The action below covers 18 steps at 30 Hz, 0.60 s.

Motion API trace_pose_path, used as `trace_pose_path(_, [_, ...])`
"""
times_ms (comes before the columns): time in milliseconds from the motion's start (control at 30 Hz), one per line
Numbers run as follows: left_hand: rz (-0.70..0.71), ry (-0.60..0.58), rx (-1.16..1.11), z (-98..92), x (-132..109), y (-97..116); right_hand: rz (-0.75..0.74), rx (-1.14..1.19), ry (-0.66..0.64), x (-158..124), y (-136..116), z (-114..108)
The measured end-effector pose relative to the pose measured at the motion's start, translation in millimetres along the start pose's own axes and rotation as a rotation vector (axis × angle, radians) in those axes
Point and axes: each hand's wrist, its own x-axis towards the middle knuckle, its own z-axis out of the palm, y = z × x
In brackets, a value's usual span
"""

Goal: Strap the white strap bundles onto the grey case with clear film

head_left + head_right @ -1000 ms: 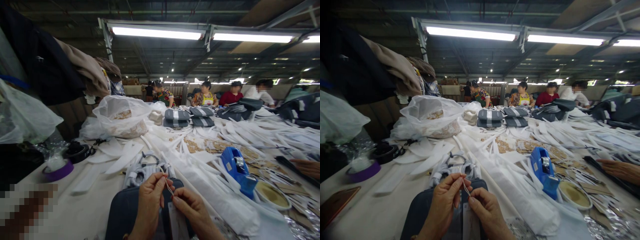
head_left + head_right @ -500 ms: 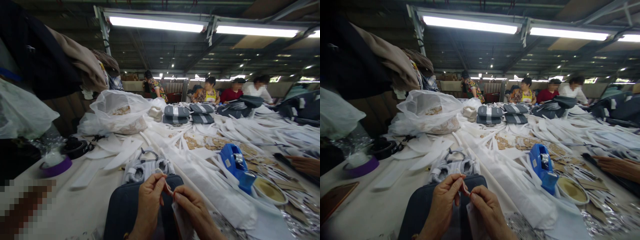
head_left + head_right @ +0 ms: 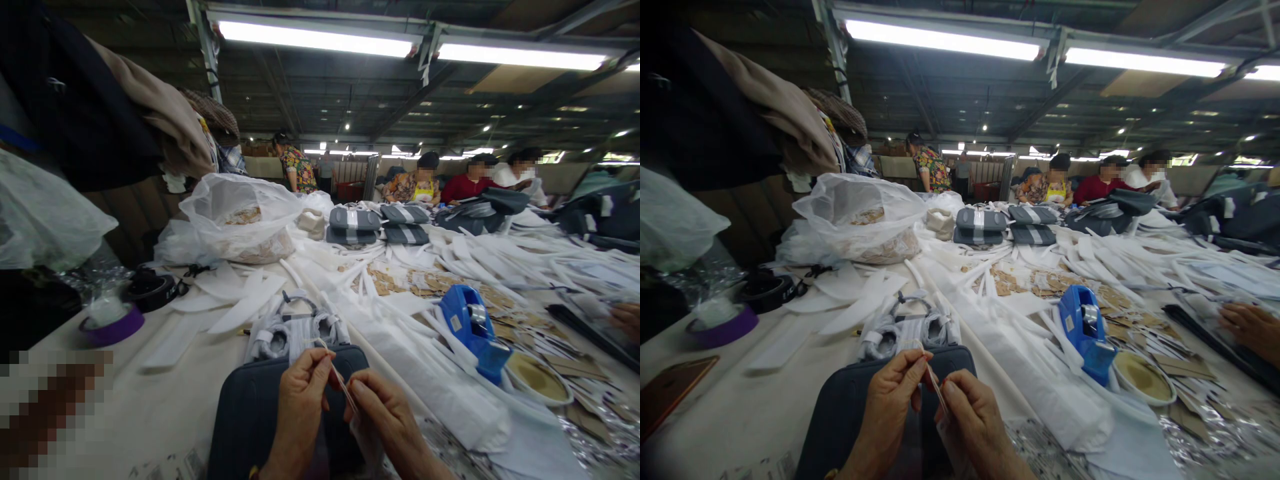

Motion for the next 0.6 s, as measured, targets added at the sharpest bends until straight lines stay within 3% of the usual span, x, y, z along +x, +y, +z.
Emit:
trace_pose_path(133, [0.01, -0.015, -0.001, -0.5, -2.0, -1.1, -0.034, -0.029, -0.034, -2.6, 3.2, 0.1])
trace_pose_path(367, [-0.007, -0.017, -0.024, -2.4, -4.8, -1.4, -0.051, -0.056, 0.042, -1.2, 7.7, 0.7])
trace_pose_path(500, [-0.056, -0.031, -0.122, 0.5, -4.4, -6.0, -0.056, -0.059, 0.05, -0.6, 12.8, 3.1])
trace_pose_path(600, [-0.139, -0.043, -0.319, 3.9, -1.4, -11.0, -0.01, -0.022, 0.064, -0.6, 25.3, 5.4])
